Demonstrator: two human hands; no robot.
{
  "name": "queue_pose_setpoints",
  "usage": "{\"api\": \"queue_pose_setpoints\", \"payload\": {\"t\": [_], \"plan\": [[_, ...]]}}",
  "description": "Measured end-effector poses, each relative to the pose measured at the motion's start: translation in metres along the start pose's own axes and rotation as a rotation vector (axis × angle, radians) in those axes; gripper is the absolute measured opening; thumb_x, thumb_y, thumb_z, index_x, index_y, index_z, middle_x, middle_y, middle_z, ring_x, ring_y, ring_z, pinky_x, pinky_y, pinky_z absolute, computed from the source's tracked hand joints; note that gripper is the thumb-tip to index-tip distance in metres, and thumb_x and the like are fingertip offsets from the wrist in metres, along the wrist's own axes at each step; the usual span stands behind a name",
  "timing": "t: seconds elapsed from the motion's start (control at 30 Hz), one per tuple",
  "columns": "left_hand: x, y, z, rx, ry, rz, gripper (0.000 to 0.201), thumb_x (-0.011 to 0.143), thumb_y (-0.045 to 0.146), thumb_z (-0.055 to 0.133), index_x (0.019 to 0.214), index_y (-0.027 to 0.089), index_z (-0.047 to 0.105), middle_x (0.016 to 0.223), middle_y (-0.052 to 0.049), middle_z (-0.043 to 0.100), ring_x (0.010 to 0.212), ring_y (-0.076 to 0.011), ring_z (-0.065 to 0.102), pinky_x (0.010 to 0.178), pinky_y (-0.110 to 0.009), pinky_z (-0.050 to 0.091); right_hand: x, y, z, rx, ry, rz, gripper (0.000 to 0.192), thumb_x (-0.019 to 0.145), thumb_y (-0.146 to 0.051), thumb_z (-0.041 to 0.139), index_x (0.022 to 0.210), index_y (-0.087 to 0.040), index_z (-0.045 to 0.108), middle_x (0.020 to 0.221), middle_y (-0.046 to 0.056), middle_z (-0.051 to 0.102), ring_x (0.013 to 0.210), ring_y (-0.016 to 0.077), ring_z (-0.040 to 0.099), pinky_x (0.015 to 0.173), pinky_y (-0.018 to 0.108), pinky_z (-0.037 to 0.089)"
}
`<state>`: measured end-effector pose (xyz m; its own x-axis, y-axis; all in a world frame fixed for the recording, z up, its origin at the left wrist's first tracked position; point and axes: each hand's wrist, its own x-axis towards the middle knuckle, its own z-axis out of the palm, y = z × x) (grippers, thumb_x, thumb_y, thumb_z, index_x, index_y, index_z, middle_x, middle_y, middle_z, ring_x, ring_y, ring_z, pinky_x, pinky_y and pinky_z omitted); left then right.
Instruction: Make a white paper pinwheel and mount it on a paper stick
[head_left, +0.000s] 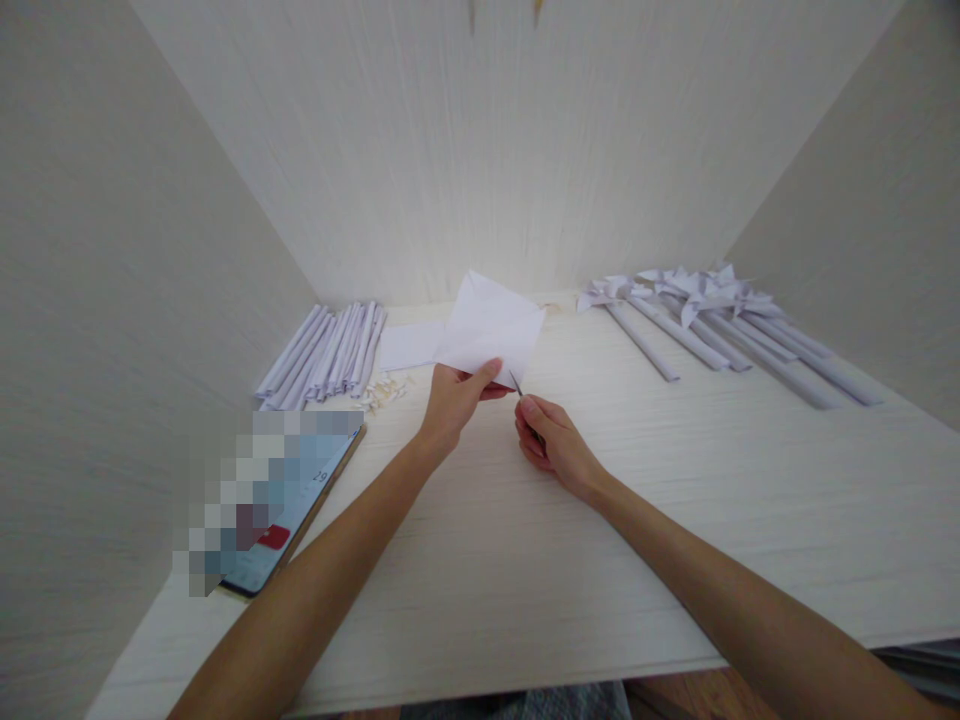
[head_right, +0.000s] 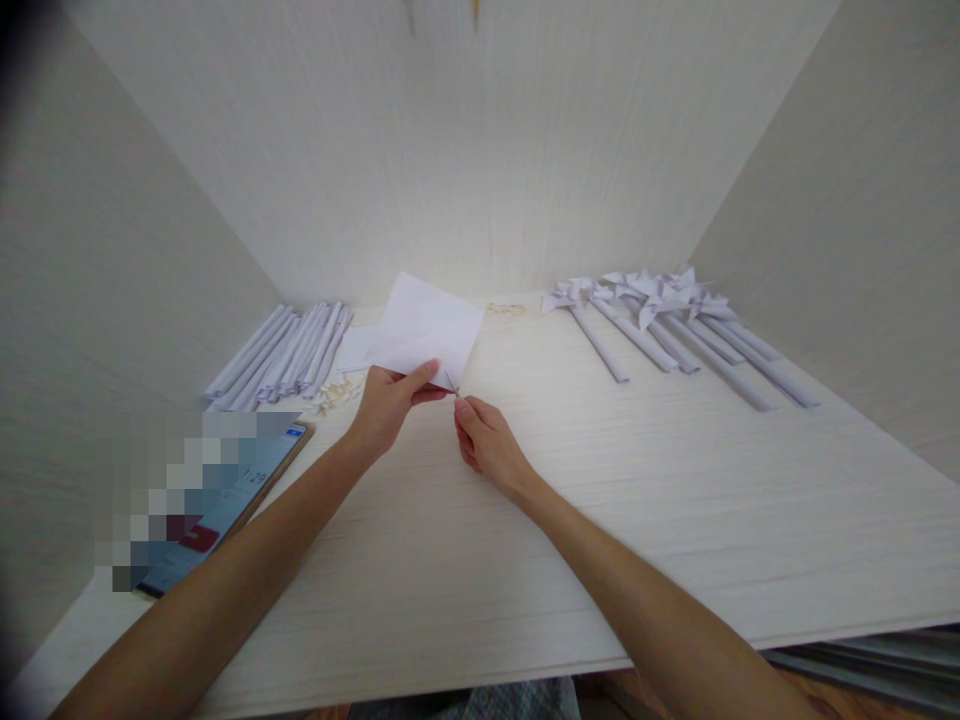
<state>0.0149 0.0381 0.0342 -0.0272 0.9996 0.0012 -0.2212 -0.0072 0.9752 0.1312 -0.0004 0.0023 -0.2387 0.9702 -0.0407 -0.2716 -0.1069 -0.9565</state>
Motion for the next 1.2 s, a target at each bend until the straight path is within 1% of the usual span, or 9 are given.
{"api": "queue_pose_setpoints", "payload": {"t": [0.23, 0.6, 0.83, 0.97, 1.1, 1.2], "plan": [[0.0006, 0.0002, -0.0011, 0.014, -0.017, 0.012, 0.025, 0.058, 0.022, 0.068, 0.080, 0.010, 0.064, 0.069, -0.003, 0.067, 0.056, -0.0115, 0.062, 0.054, -0.023, 0.054, 0.0000, -0.0004, 0.0002, -0.005, -0.003, 0.008, 0.041, 0.070, -0.053, 0.054, 0.056, -0.019, 0.037, 0.036, -0.011, 0.030, 0.028, 0.0022, 0.021, 0.027, 0.018, 0.011], [-0.0011, 0.0003, -0.0012, 0.032, -0.011, 0.011, 0.030, 0.058, 0.026, 0.070, 0.082, 0.010, 0.064, 0.073, -0.004, 0.068, 0.059, -0.0116, 0.062, 0.056, -0.023, 0.055, 0.0007, -0.0004, -0.0002, -0.024, -0.007, -0.001, 0.040, 0.073, -0.052, 0.052, 0.056, -0.020, 0.036, 0.036, -0.011, 0.030, 0.028, 0.0023, 0.021, 0.027, 0.018, 0.011], [-0.0012, 0.0010, -0.0010, 0.024, -0.009, 0.014, 0.024, 0.059, 0.023, 0.069, 0.078, 0.010, 0.064, 0.072, -0.003, 0.067, 0.058, -0.0117, 0.062, 0.056, -0.024, 0.055, 0.0002, -0.0004, -0.0003, -0.031, 0.005, 0.000, 0.041, 0.073, -0.051, 0.053, 0.054, -0.019, 0.037, 0.036, -0.011, 0.030, 0.028, 0.0020, 0.021, 0.027, 0.018, 0.012], [-0.0011, 0.0010, -0.0010, 0.032, -0.003, 0.006, 0.024, 0.059, 0.022, 0.068, 0.080, 0.010, 0.064, 0.072, -0.003, 0.068, 0.059, -0.0119, 0.062, 0.057, -0.025, 0.055, 0.0003, -0.0004, -0.0003, -0.037, 0.008, -0.002, 0.041, 0.073, -0.052, 0.053, 0.054, -0.019, 0.037, 0.036, -0.011, 0.030, 0.028, 0.0022, 0.021, 0.027, 0.018, 0.012], [-0.0005, 0.0004, -0.0013, 0.027, -0.006, 0.004, 0.022, 0.059, 0.022, 0.069, 0.076, 0.010, 0.063, 0.073, -0.003, 0.067, 0.057, -0.0112, 0.061, 0.057, -0.025, 0.055, 0.0002, -0.0001, 0.0000, -0.026, 0.004, 0.004, 0.043, 0.071, -0.053, 0.055, 0.053, -0.019, 0.037, 0.036, -0.010, 0.030, 0.028, 0.0017, 0.021, 0.027, 0.017, 0.013], [-0.0006, 0.0003, -0.0012, 0.013, -0.012, 0.002, 0.023, 0.058, 0.022, 0.069, 0.076, 0.010, 0.063, 0.069, -0.002, 0.067, 0.055, -0.0111, 0.061, 0.056, -0.025, 0.055, 0.0003, 0.0003, -0.0003, -0.034, 0.012, -0.002, 0.043, 0.070, -0.054, 0.055, 0.052, -0.019, 0.037, 0.036, -0.010, 0.030, 0.028, 0.0016, 0.021, 0.027, 0.017, 0.012]]}}
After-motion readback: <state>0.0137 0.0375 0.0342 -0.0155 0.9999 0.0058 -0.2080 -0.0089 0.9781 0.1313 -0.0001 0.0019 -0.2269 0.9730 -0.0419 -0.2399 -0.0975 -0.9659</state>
